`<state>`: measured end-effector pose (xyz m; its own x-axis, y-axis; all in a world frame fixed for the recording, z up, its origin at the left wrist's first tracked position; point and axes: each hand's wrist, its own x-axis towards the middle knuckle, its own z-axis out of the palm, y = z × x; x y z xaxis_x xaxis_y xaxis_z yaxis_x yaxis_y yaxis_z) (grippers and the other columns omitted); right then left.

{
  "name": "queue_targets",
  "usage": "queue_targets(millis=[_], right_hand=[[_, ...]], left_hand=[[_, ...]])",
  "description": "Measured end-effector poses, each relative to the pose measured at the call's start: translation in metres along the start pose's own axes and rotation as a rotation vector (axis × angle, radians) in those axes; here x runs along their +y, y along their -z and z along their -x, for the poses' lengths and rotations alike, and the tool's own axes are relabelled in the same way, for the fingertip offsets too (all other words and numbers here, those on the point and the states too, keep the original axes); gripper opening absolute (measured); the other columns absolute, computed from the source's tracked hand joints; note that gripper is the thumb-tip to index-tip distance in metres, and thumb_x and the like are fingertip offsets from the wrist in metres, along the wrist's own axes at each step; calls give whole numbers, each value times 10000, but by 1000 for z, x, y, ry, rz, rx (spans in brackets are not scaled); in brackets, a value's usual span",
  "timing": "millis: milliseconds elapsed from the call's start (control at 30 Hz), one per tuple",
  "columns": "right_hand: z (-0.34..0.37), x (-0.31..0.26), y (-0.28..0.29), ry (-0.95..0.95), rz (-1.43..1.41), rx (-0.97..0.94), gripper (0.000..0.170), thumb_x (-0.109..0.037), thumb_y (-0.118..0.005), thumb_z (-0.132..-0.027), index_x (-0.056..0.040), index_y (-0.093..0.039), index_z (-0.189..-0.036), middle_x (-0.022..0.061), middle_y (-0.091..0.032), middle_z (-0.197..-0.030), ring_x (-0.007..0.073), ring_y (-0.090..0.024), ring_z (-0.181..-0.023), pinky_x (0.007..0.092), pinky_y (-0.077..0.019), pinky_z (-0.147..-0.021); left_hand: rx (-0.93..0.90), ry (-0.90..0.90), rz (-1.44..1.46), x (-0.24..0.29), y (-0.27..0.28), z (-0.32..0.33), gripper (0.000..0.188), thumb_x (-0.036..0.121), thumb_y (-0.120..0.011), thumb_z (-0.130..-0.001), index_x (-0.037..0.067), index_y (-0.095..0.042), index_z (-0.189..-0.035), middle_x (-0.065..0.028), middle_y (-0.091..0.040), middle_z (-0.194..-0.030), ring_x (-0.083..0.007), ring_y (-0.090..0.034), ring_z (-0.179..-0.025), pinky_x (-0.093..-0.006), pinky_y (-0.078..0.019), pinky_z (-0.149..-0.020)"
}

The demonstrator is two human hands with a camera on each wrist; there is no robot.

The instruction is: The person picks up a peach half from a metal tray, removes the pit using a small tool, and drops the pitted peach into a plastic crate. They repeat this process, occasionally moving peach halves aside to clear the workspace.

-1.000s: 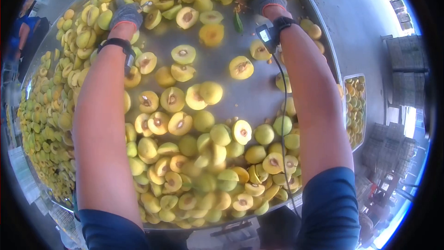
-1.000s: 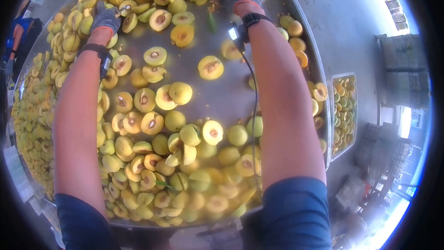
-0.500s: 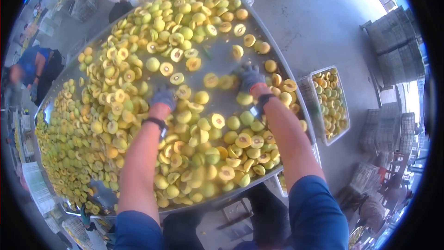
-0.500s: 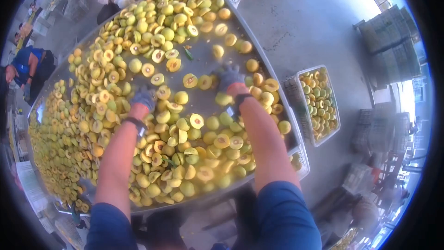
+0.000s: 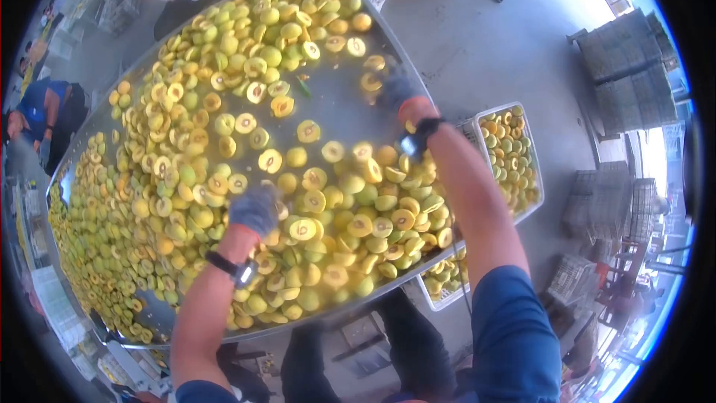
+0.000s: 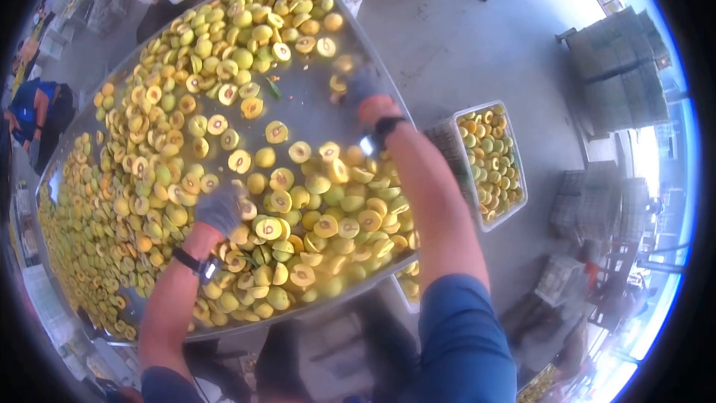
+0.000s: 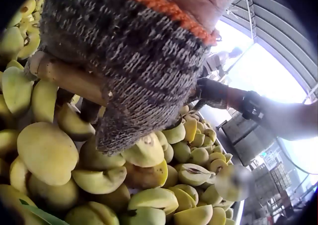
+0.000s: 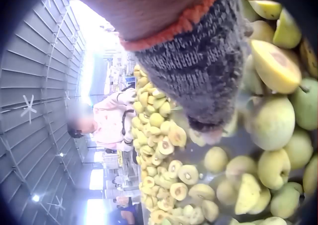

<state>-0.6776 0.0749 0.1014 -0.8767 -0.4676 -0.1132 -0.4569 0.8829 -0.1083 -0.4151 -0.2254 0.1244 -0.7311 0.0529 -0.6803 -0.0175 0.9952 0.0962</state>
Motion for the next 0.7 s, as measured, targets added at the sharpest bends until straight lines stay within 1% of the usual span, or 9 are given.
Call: queue_targets(millis=[33, 100, 167, 200, 267, 400, 500, 600, 700], right_hand=[[-38, 37, -26, 70, -41, 37, 765, -404, -737, -837, -277, -407, -1515, 199, -328, -1581, 378, -388, -1417, 450, -348, -1169], [-78, 56, -59, 90, -154, 45, 784, -409, -736, -841, -322, -377, -1533, 193, -291, -1605, 390, -352, -1441, 448, -330, -1187], [-76, 42, -57, -31, -202, -34, 777, -430, -734, -838, -346, -383, -1526, 162, -290, -1609, 393, -341, -1446, 473, -341, -1178], [-68, 34, -53, -98, -184, -75, 773, -446, -732, -835, -357, -388, -1522, 140, -286, -1615, 390, -333, -1451, 489, -348, -1171], [-42, 4, -57, -168, -87, -95, 757, -466, -732, -827, -370, -411, -1506, 91, -278, -1628, 374, -305, -1470, 546, -367, -1141], [7, -2, -74, -63, 35, -136, 690, -432, -723, -837, -421, -447, -1469, 74, -300, -1615, 392, -251, -1488, 644, -377, -1080], [50, -17, -54, 44, 27, -308, 550, -372, -641, -908, -403, -503, -1439, 73, -399, -1533, 375, -288, -1460, 649, -355, -1076], [91, -30, -56, 116, -145, -430, 423, -330, -584, -956, -383, -591, -1375, 31, -392, -1560, 336, -274, -1477, 656, -307, -1103], [129, -51, -2, 210, 0, -495, 421, -329, -558, -977, -390, -575, -1393, 16, -340, -1602, 327, -225, -1504, 693, -266, -1118]], left_hand=[[312, 12, -7, -6, 8, -8, 360, 246, -534, -969, 192, -634, -1310, -122, -475, -1489, -303, -459, -1339, -365, -412, -1097], [608, -260, 721, -57, -30, -117, 428, 197, -560, -958, 136, -545, -1382, -152, -513, -1428, -336, -496, -1287, -409, -412, -1096], [562, -263, 1051, -67, -40, -173, 532, 111, -593, -936, 90, -449, -1448, -148, -531, -1390, -343, -526, -1246, -437, -429, -1088], [563, -137, 549, -55, -20, -176, 573, 81, -604, -927, 90, -418, -1468, -140, -525, -1391, -330, -535, -1232, -435, -430, -1088], [591, -29, 309, -31, -28, -196, 577, 109, -608, -928, 99, -410, -1471, -140, -487, -1429, -337, -495, -1274, -438, -414, -1105], [407, -5, 804, -11, -80, -187, 514, 216, -623, -937, 100, -480, -1418, -164, -409, -1516, -373, -365, -1422, -446, -406, -1126], [285, -3, 251, 12, -71, -133, 560, 228, -642, -932, 108, -457, -1446, -157, -424, -1519, -365, -432, -1380, -420, -444, -1094], [-82, -65, 166, 30, -55, -98, 474, 297, -564, -960, 224, -519, -1426, -94, -470, -1506, -335, -432, -1381, -406, -394, -1130], [0, 163, 209, 77, -29, -44, 531, 307, -591, -941, 219, -476, -1452, -100, -523, -1455, -316, -492, -1335, -388, -408, -1116]])
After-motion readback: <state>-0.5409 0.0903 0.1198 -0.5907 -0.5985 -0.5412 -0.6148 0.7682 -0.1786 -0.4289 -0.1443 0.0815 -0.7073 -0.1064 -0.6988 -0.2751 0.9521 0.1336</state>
